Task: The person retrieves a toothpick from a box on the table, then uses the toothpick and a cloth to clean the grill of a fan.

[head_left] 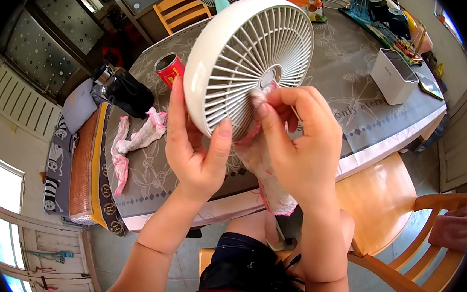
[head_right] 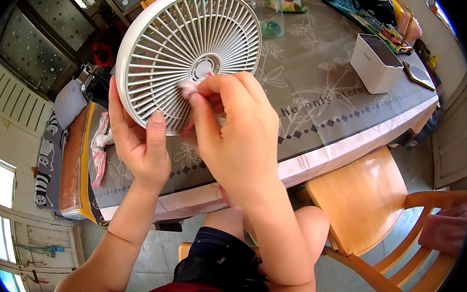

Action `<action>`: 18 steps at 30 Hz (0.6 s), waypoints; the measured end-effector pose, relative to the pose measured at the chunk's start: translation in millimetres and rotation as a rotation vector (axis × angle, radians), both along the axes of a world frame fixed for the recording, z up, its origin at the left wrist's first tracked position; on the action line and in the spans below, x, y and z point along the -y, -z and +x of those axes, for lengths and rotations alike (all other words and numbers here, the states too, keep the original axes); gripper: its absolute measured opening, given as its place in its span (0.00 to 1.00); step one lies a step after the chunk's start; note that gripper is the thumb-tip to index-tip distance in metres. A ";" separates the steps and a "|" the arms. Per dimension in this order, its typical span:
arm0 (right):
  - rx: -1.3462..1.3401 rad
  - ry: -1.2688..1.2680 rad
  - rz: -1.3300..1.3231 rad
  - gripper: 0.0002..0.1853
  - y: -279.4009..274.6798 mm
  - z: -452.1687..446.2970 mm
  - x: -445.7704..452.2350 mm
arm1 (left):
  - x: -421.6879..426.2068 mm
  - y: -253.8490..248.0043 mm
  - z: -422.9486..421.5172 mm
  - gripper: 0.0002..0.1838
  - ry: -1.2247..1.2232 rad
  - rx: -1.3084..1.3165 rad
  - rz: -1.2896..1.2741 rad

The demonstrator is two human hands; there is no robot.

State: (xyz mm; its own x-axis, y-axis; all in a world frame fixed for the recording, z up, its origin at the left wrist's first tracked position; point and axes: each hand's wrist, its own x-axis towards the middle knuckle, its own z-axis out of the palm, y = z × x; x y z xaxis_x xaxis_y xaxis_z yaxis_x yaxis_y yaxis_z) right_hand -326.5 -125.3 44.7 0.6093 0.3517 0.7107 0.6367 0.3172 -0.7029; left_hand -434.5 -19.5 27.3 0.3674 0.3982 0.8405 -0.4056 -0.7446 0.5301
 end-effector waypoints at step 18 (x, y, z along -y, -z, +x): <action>-0.204 -0.184 0.330 0.05 5.9 -2.0 -25.8 | -9.3 0.8 1.7 0.34 0.115 -0.003 -0.061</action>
State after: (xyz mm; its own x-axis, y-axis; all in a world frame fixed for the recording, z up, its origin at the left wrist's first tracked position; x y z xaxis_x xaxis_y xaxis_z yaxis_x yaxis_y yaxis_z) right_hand -328.6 -99.5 38.8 0.6975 0.2419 0.6745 0.4065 0.6417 -0.6504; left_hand -432.8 -10.2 26.5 0.4161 0.4038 0.8147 -0.4849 -0.6594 0.5745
